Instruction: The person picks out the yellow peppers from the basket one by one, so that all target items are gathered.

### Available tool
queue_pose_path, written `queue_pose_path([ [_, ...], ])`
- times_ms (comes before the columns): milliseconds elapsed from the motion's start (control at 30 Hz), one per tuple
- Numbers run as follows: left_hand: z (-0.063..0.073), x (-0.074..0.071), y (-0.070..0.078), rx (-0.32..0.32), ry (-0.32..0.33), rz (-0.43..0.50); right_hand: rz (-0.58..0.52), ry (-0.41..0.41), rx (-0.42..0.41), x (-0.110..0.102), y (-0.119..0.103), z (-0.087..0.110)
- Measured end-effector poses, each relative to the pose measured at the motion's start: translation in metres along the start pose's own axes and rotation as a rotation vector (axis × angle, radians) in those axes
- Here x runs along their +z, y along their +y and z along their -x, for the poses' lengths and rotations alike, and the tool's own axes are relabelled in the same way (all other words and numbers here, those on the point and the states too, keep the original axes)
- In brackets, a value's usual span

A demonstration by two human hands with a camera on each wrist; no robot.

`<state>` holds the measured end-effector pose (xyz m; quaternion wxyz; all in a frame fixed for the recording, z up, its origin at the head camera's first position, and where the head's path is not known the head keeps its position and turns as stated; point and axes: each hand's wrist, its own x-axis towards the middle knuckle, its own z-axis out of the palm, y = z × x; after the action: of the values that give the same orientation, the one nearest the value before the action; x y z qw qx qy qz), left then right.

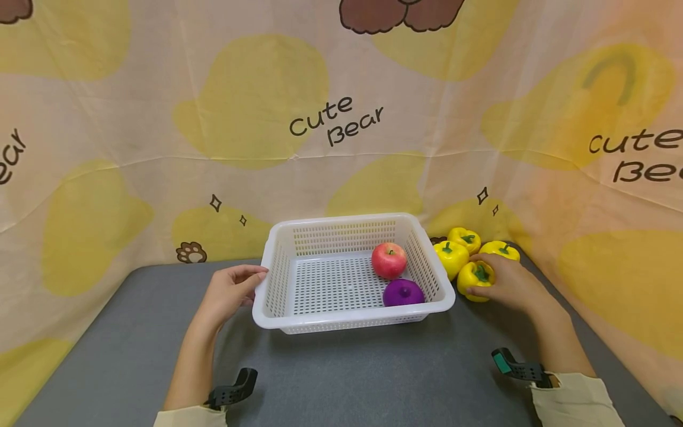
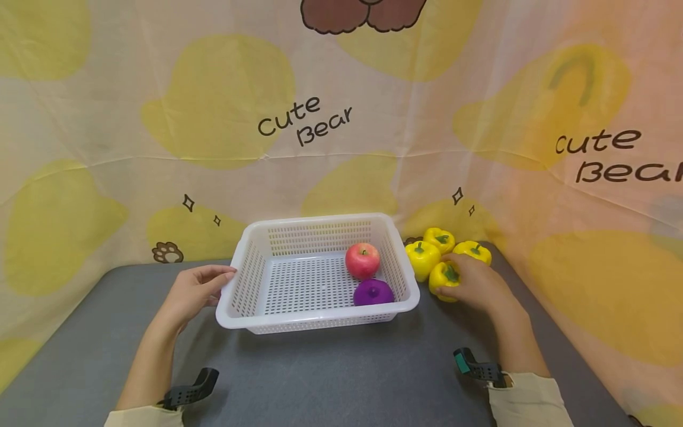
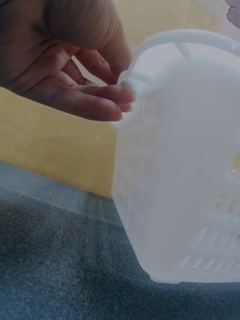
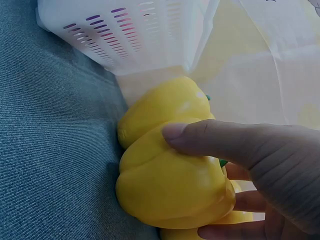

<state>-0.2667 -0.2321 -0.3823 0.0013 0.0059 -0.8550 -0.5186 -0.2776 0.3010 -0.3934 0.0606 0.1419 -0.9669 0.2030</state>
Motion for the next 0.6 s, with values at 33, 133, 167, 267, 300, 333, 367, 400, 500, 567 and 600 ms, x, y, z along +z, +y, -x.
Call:
queue_pose_path([
  [33, -0.0001, 0.0001, 0.0, -0.001, 0.0, 0.002, 0.0, 0.002, -0.002, 0.0, 0.0001, -0.0002],
  [133, 0.0, 0.0, 0.0003, -0.002, -0.002, 0.006, 0.004, 0.007, -0.004, -0.0007, -0.0012, 0.0001],
  [167, 0.0001, 0.0001, 0.0005, -0.003, -0.001, 0.006, 0.004, 0.009, -0.002, -0.0011, -0.0017, 0.0001],
  [267, 0.0001, 0.0003, 0.0008, -0.003, 0.0, 0.003, 0.001, 0.02, -0.003, -0.0028, -0.0036, 0.0002],
  [300, 0.0002, 0.0005, 0.001, -0.003, 0.001, 0.001, 0.0, 0.024, -0.003, -0.0034, -0.0039, 0.0001],
  [333, 0.0003, 0.0006, 0.0011, -0.003, 0.001, -0.001, -0.005, 0.028, -0.005, -0.0041, -0.0045, 0.0],
  [367, 0.0005, 0.0007, 0.0014, -0.003, 0.002, -0.002, -0.006, 0.033, -0.008, -0.0048, -0.0048, -0.0002],
  [400, 0.0006, 0.0007, 0.0016, -0.002, 0.002, -0.002, -0.007, 0.036, -0.012, -0.0055, -0.0052, -0.0004],
  [500, 0.0011, 0.0006, 0.002, 0.0, 0.003, -0.002, -0.001, 0.042, -0.023, -0.007, -0.0058, -0.0011],
  [567, 0.0012, 0.0004, 0.0019, 0.002, 0.004, -0.002, 0.004, 0.041, -0.024, -0.0077, -0.0062, -0.0015],
  [600, 0.0011, 0.0003, 0.0018, 0.003, 0.004, -0.001, 0.006, 0.038, -0.022, -0.0079, -0.0062, -0.0017],
])
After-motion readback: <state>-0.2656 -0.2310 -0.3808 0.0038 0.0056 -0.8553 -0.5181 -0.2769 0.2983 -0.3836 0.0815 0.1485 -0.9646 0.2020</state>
